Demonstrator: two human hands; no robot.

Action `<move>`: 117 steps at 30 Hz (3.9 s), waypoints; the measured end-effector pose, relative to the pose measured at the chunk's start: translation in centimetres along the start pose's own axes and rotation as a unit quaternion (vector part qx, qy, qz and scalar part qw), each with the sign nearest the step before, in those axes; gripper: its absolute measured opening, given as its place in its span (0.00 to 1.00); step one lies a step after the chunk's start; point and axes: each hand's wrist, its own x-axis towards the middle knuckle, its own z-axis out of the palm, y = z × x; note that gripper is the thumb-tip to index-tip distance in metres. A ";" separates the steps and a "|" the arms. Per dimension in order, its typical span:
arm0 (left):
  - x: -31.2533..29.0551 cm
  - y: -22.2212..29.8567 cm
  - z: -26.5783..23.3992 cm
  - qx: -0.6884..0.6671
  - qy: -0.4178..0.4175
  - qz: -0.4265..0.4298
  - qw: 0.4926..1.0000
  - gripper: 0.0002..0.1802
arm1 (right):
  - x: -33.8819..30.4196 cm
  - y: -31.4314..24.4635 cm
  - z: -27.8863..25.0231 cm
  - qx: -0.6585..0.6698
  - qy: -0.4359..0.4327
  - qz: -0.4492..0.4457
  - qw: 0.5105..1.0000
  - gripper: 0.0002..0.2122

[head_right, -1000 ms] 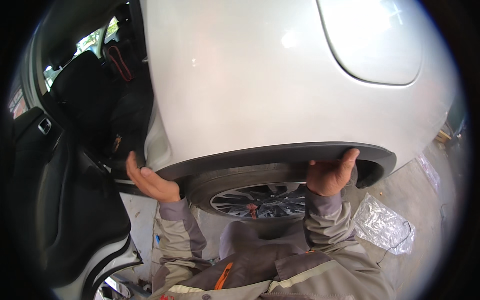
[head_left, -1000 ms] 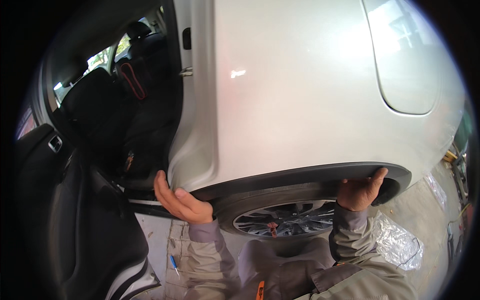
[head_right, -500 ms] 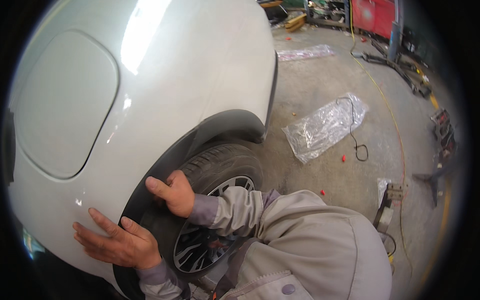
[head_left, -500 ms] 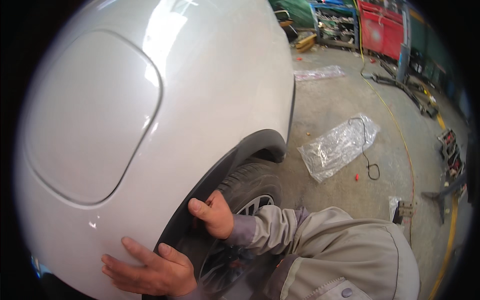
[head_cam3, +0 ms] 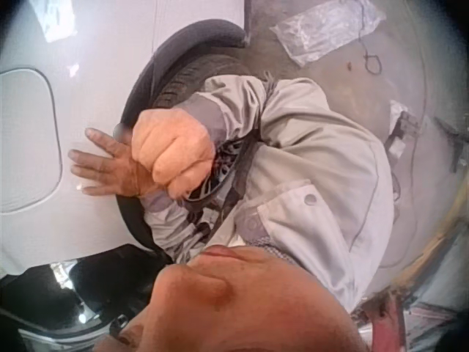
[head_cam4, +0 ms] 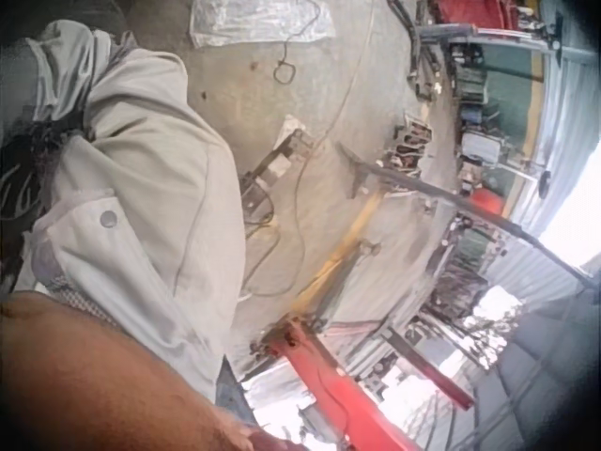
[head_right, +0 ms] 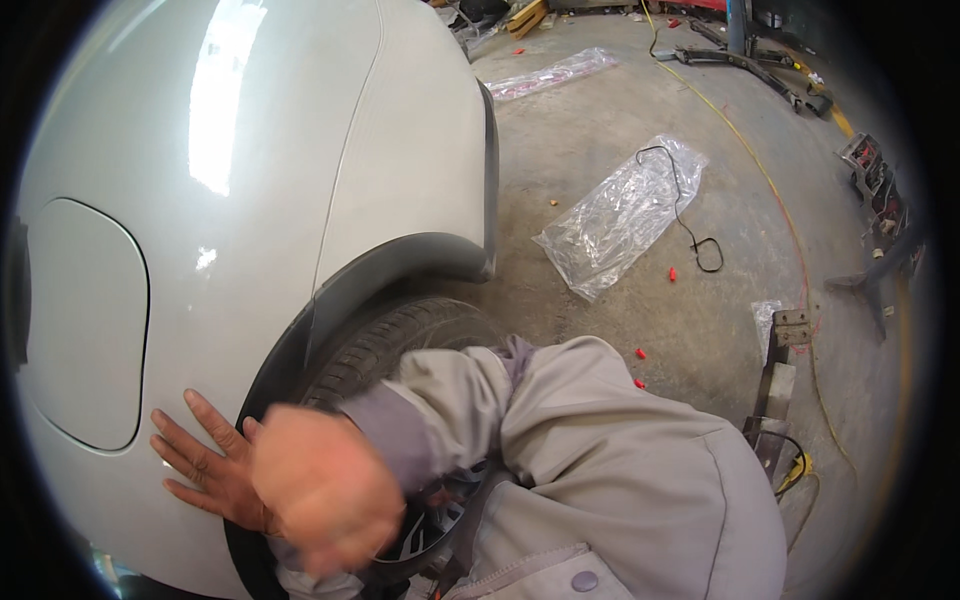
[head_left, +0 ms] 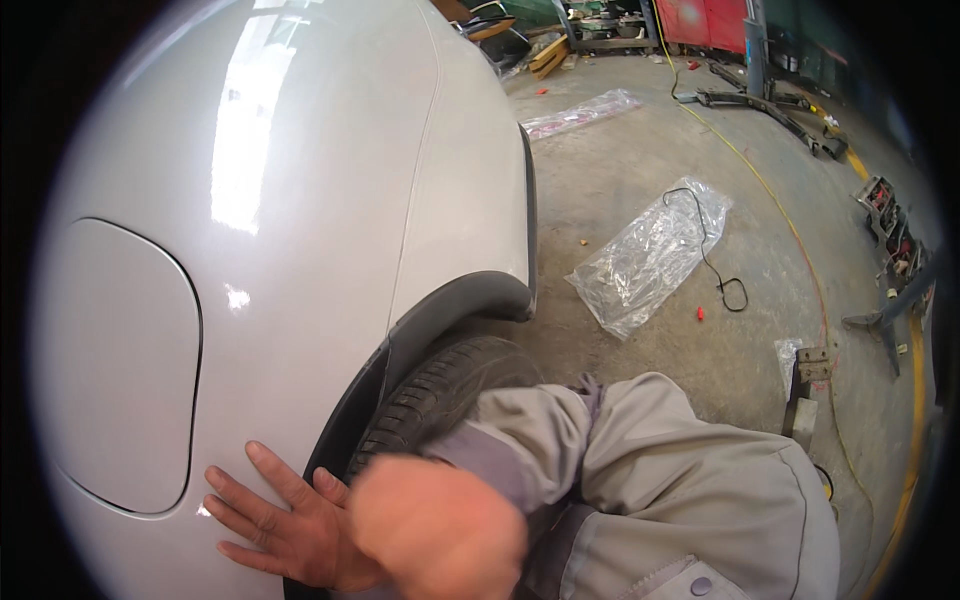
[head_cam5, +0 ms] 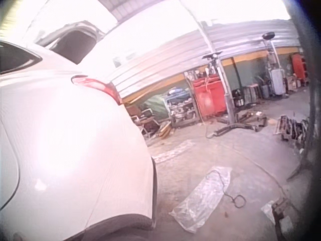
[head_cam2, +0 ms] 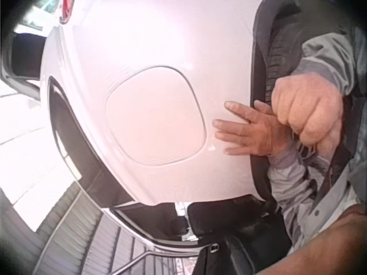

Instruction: The person fits a black wheel arch trim around the rear wheel of a white car, removes it, applies adhesive from a tube to the trim, and repositions it. Another person briefly holds a clipboard and pen while the person writes on it.

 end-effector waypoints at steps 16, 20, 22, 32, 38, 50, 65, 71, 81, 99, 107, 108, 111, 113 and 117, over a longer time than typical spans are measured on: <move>0.1 0.1 -1.8 -0.099 -0.061 -0.039 0.993 0.34 | 2.3 6.4 -2.1 -0.441 0.144 -0.096 0.881 0.12; -0.9 -1.7 -1.7 -0.130 -0.054 -0.016 0.990 0.39 | 1.6 6.7 -4.8 -0.512 0.151 -0.017 0.846 0.11; -2.0 -4.5 -1.7 -0.075 -0.040 -0.044 0.995 0.33 | 0.3 5.1 -6.4 -0.506 0.184 0.029 0.842 0.11; -14.3 -22.1 -2.8 0.038 0.049 -0.106 0.992 0.30 | -5.8 -1.4 -8.1 -0.398 0.256 0.327 0.818 0.07; -22.1 -23.3 -1.7 -0.095 -0.006 -0.250 0.964 0.31 | -3.5 -1.9 -4.6 -0.409 0.133 0.201 0.880 0.06; -19.1 -19.2 -2.4 -0.116 0.000 -0.263 0.958 0.32 | -0.3 7.3 -1.2 -0.550 0.126 -0.091 0.820 0.13; -9.1 -12.3 -2.1 -0.082 0.066 -0.226 0.968 0.40 | 3.0 4.9 7.3 -0.383 0.020 -0.210 0.900 0.16; -10.0 -12.4 -1.9 -0.093 0.044 -0.267 0.958 0.40 | 2.9 3.9 8.6 -0.275 -0.061 -0.171 0.944 0.09; -13.3 -5.8 -4.4 -0.594 0.018 -0.228 0.771 0.18 | -3.5 -1.7 4.6 -0.023 -0.127 0.276 0.953 0.13; -8.6 -0.8 -0.6 -0.814 0.042 -0.479 0.326 0.36 | -5.2 1.8 5.3 0.162 0.237 0.650 0.704 0.36; -7.7 -1.2 -0.5 -0.849 -0.008 -0.484 0.213 0.42 | -0.8 6.0 11.2 0.394 0.654 0.335 0.552 0.34; -7.8 -1.2 -0.8 -0.870 0.002 -0.448 0.208 0.43 | -0.7 6.1 11.4 0.391 0.664 0.326 0.548 0.34; -8.1 -1.2 -0.7 -0.857 -0.008 -0.466 0.219 0.42 | -0.7 6.3 11.4 0.392 0.687 0.315 0.525 0.34; -8.2 -0.8 -0.3 -0.853 0.002 -0.478 0.209 0.43 | -0.7 6.2 11.3 0.372 0.684 0.317 0.541 0.34; -7.6 -1.3 -0.1 -0.861 -0.009 -0.473 0.186 0.47 | 0.0 6.6 11.3 0.334 0.691 0.310 0.561 0.35</move>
